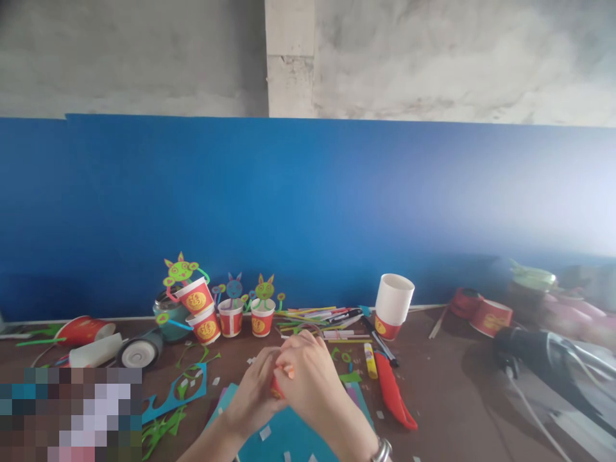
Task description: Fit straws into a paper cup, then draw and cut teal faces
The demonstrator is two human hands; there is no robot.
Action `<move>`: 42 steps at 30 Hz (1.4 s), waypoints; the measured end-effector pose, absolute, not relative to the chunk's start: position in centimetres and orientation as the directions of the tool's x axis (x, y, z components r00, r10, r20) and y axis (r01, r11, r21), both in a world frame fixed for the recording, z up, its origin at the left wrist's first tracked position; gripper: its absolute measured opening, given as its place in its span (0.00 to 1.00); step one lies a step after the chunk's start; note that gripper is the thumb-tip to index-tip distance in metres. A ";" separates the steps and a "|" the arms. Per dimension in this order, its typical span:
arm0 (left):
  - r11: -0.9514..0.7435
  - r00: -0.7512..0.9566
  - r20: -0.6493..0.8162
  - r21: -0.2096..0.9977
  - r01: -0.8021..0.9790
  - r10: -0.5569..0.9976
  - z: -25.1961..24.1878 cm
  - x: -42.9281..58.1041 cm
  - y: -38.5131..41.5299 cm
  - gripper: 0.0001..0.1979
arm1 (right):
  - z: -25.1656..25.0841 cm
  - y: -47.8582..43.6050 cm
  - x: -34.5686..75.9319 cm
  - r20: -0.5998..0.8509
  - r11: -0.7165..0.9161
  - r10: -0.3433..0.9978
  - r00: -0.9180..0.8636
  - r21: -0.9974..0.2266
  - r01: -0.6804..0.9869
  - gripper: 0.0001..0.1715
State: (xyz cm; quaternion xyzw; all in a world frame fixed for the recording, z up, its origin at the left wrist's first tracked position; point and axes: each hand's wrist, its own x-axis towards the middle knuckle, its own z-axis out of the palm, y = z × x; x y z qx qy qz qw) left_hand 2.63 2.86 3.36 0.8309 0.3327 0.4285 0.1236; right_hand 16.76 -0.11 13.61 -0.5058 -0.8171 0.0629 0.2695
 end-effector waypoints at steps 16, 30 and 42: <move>-0.730 0.397 0.615 0.533 0.428 0.682 3.3 2.8 2.8 0.22 | 12.8 0.1 15.9 0.520 0.532 0.814 -0.258 -0.489 0.691 0.11; -0.653 0.371 0.541 0.677 0.339 0.754 4.0 2.6 2.3 0.23 | 12.9 0.1 16.0 0.404 0.453 0.885 -0.232 -0.630 0.631 0.09; -0.462 0.120 0.476 0.877 -0.130 0.871 3.2 3.1 2.7 0.34 | 13.9 1.3 18.3 0.469 0.451 0.883 0.009 -0.855 0.257 0.17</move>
